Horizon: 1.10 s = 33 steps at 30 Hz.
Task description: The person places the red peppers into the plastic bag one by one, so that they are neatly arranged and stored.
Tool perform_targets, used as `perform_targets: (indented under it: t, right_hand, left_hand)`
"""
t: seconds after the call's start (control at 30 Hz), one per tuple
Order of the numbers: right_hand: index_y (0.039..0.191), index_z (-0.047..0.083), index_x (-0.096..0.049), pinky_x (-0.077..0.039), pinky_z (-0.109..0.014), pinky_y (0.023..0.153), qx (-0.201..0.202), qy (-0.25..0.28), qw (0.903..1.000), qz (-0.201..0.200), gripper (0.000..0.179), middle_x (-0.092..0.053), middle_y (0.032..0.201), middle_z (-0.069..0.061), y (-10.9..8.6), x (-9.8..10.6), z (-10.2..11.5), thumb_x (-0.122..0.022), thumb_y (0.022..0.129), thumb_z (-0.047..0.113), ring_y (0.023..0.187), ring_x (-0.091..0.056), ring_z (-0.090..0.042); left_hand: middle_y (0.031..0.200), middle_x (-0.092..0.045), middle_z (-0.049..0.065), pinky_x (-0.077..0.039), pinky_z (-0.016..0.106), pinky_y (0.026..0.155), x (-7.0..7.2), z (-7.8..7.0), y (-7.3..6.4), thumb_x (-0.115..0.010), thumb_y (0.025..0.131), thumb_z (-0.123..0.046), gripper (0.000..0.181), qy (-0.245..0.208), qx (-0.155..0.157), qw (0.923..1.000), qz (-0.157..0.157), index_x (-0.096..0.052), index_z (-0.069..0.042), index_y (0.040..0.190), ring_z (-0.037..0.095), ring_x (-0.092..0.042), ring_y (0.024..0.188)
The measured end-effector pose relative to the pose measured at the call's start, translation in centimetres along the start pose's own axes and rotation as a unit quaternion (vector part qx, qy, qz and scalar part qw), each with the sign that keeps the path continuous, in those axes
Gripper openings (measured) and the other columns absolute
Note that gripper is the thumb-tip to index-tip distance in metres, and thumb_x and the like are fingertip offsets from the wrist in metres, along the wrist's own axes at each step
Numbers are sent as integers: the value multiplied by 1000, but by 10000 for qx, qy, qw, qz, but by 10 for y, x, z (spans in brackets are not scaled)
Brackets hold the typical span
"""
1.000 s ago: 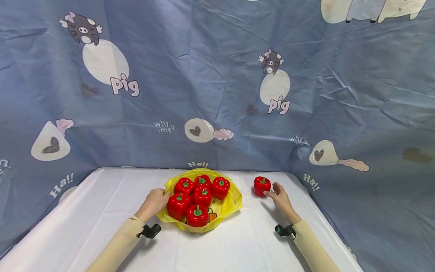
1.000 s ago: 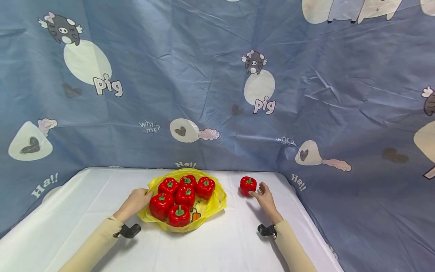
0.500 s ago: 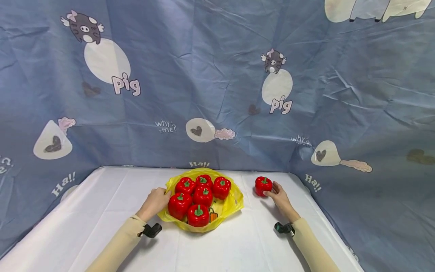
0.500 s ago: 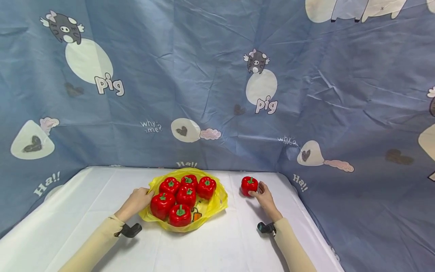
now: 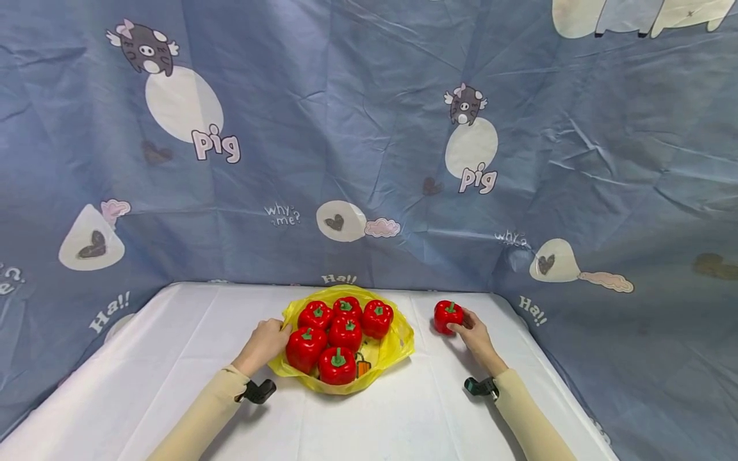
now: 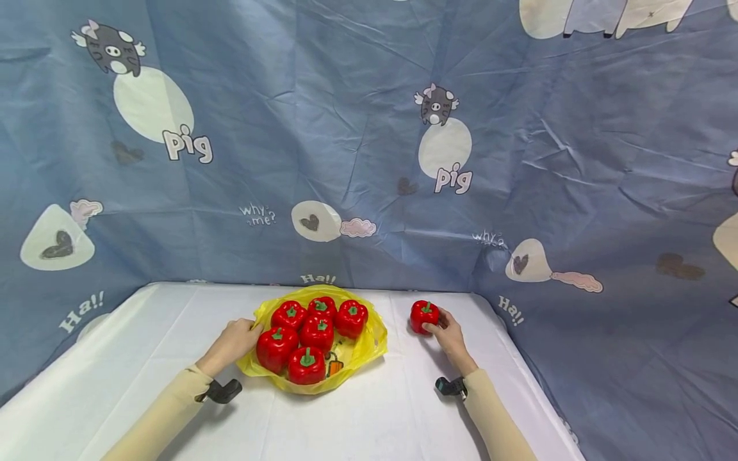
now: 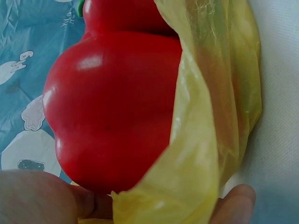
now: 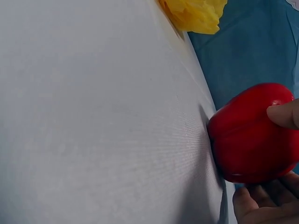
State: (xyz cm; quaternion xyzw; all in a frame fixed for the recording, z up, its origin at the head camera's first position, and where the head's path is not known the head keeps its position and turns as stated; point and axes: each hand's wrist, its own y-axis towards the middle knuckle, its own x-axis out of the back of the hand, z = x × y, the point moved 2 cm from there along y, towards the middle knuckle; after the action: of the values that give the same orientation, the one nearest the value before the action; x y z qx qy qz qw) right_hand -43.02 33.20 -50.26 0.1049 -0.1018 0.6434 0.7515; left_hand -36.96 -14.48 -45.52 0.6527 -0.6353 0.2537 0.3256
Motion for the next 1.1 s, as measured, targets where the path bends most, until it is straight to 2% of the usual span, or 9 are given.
perform_targets:
  t: [0.13,0.33,0.5,0.7,0.97,1.1]
  right_hand:
    - [147,0,-29,-33,-47,111,-52,107,9999,-105,76,-35,149,-25,-1,1,-1,-70,85,17,137,-36,-37]
    - [145,1,-33,-36,-47,109,-15,-86,9999,-145,74,-39,146,-24,-10,0,2,-71,84,19,135,-39,-37]
    - [144,1,-37,-39,-44,108,268,-242,9993,-41,74,-43,145,-23,-20,-2,10,-73,84,23,133,-43,-36]
    - [143,4,-40,-43,-33,103,591,45,9980,198,69,-46,143,-19,-33,-9,35,-72,85,21,131,-46,-31]
    - [140,9,-45,-39,-46,107,833,220,9948,535,68,-48,143,-14,-57,-30,75,-76,82,26,134,-45,-29]
    - [139,8,-46,-40,-45,106,967,159,9929,670,66,-49,142,-14,-68,-43,87,-76,82,24,134,-46,-31]
  left_hand:
    - [58,-42,2,-35,26,47,0,-2,-1,-45,97,-21,35,2,13,10000,46,-53,-6,66,15,-43,51]
    - [59,-42,2,-36,26,47,1,-2,-2,-45,97,-20,34,1,32,10000,31,-55,-5,68,15,-44,51]
    - [59,-41,2,-35,26,47,0,-2,-2,-45,97,-20,34,32,39,10000,38,-54,-6,68,14,-43,50]
    - [58,-41,2,-35,26,47,0,-2,-1,-45,97,-21,35,52,27,10000,25,-54,-6,67,15,-43,50]
    - [59,-41,2,-35,26,47,0,-1,-1,-45,96,-21,34,15,-9,10000,4,-55,-5,68,15,-44,50]
    - [58,-41,2,-35,26,47,1,-2,-1,-45,97,-21,34,34,-25,10000,7,-54,-6,67,15,-43,50]
